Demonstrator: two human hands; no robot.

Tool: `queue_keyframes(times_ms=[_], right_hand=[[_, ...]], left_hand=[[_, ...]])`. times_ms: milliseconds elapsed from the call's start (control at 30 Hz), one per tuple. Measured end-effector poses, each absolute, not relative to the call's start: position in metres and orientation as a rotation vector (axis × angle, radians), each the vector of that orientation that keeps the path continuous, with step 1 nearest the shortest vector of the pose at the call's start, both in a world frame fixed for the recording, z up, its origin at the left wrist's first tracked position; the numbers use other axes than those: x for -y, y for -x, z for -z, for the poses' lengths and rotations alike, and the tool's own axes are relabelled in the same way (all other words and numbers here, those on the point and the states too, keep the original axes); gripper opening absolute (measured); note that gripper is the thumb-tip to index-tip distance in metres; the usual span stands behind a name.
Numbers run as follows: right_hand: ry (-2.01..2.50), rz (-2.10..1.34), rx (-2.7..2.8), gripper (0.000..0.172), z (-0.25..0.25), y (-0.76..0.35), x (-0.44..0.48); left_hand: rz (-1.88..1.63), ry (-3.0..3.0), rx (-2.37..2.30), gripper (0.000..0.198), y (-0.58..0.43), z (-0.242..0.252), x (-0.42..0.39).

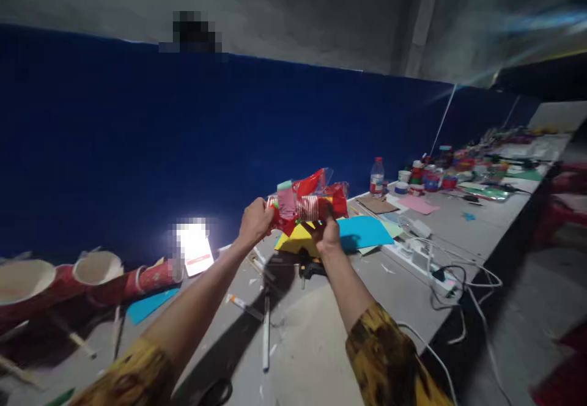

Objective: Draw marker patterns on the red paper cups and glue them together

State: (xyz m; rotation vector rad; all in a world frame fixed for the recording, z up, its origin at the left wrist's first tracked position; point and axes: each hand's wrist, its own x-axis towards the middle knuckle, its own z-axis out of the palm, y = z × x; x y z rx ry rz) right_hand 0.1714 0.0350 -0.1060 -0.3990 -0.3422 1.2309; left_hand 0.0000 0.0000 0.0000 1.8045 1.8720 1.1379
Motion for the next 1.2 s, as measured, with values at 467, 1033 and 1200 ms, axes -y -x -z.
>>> queue_keyframes(times_ms=[467, 1033, 1200], right_hand=[[0.446, -1.212, 0.413, 0.033, 0.100, -0.173, -0.027], [0.490, -1.171, 0.438, 0.035, 0.099, -0.171, -0.026], [0.537, -1.177, 0.359, 0.032, 0.099, -0.172, -0.028]], left_hand=[[-1.165, -1.488, -1.458, 0.021, 0.029, -0.001, -0.015], [-1.212, -1.198, -1.434, 0.023, 0.025, 0.007, -0.031], [-1.395, -1.444, -1.397, 0.016, 0.020, 0.009, -0.009]])
